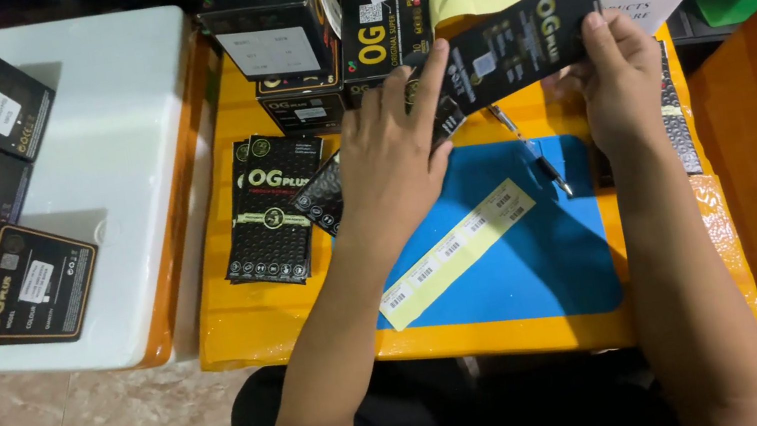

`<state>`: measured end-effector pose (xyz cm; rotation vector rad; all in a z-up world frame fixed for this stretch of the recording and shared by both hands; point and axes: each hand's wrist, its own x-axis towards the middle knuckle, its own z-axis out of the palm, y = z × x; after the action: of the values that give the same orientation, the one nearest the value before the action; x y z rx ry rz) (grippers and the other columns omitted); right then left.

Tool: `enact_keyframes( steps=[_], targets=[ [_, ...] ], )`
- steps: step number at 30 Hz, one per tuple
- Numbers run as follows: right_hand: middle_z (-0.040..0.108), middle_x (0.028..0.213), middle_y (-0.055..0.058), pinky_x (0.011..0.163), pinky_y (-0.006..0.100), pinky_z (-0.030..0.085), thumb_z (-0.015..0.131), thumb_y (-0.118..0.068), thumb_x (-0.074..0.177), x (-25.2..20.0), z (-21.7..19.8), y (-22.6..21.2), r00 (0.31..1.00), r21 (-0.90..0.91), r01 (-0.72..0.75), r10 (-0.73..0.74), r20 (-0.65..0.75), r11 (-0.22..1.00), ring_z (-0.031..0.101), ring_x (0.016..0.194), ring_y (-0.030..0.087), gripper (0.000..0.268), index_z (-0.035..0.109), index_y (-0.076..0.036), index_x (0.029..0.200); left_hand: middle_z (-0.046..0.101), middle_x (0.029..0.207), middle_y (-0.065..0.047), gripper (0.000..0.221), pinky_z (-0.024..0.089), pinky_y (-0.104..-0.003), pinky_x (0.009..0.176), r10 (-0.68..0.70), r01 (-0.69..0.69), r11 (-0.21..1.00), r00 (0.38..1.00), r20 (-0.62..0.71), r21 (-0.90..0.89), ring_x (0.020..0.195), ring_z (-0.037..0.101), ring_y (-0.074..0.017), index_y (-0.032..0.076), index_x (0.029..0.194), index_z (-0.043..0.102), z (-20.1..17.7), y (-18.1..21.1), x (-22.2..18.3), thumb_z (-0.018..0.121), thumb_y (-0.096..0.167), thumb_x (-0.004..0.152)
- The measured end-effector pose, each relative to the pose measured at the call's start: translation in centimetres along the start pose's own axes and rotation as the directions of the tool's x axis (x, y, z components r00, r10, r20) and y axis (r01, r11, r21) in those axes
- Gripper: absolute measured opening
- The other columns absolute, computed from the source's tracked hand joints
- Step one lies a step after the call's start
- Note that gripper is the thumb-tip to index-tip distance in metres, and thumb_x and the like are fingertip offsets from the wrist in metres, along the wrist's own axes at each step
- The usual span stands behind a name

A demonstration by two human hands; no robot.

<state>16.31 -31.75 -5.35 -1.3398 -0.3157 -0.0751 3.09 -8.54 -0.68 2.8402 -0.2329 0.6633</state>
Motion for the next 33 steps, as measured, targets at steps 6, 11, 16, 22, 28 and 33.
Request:
enact_keyframes(
  steps=[6,11,16,22,28,33],
  targets=[
    [0.054,0.061,0.000,0.052,0.025,0.054,0.060,-0.030,0.107,0.4,-0.2,-0.7,0.936,0.236,-0.125,0.194,-0.294,0.964,0.060,0.052,0.012,0.020,0.057,-0.012,0.098,0.045,0.148,-0.023,0.100,0.048,-0.057,0.102,-0.539,0.526,0.842,0.803,0.253,0.124,0.128,0.051,-0.0399,0.020,0.160,0.022,-1.7,-4.5,0.0,0.083,0.041,0.084],
    [0.060,0.069,0.001,0.051,0.021,0.054,0.059,-0.031,0.105,0.4,0.1,-0.6,0.920,0.223,-0.182,0.246,-0.306,0.958,0.066,0.055,0.012,0.019,0.059,-0.012,0.106,0.037,0.150,-0.026,0.097,0.052,-0.058,0.094,-0.672,0.645,0.739,0.686,0.279,0.196,0.132,0.044,-0.0481,0.017,0.159,0.019,-0.7,-8.9,-0.5,0.080,0.044,0.089],
    [0.062,0.064,0.000,0.050,0.017,0.052,0.056,-0.033,0.107,-0.1,0.7,-1.2,0.924,0.185,-0.214,0.260,-0.280,0.959,0.063,0.052,0.009,0.022,0.062,-0.012,0.106,0.034,0.153,-0.027,0.113,0.041,-0.063,0.104,-0.759,0.750,0.639,0.575,0.306,0.173,0.135,0.040,-0.0491,0.014,0.159,0.003,-0.8,-9.7,-0.5,0.085,0.041,0.086],
    [0.055,0.064,-0.002,0.046,0.019,0.044,0.053,-0.029,0.109,-0.2,0.8,-1.3,0.947,0.142,-0.187,0.216,-0.236,0.972,0.053,0.048,0.009,0.024,0.058,-0.013,0.092,0.028,0.156,-0.034,0.112,0.033,-0.067,0.110,-0.776,0.764,0.598,0.477,0.413,0.241,0.140,0.035,-0.0511,0.015,0.153,0.007,-0.6,-9.8,-0.4,0.085,0.055,0.082],
    [0.071,0.074,0.006,0.048,0.018,0.051,0.053,-0.029,0.108,-0.3,1.0,-1.5,0.944,0.183,-0.217,0.253,-0.211,0.959,0.064,0.051,0.011,0.022,0.062,-0.010,0.100,0.039,0.143,-0.025,0.098,0.044,-0.065,0.101,-0.802,0.792,0.566,0.466,0.373,0.228,0.131,0.044,-0.0439,0.015,0.148,0.016,-0.5,-10.4,-0.4,0.086,0.037,0.083],
    [0.073,0.090,0.005,0.049,0.016,0.051,0.054,-0.032,0.103,-0.4,1.3,-1.9,0.939,0.154,-0.238,0.268,-0.217,0.959,0.065,0.056,0.010,0.019,0.054,-0.014,0.097,0.035,0.150,-0.027,0.105,0.045,-0.061,0.103,-0.839,0.830,0.517,0.442,0.318,0.210,0.136,0.040,-0.0448,0.015,0.154,0.010,-0.3,-11.0,-0.3,0.085,0.038,0.085]
  ],
)
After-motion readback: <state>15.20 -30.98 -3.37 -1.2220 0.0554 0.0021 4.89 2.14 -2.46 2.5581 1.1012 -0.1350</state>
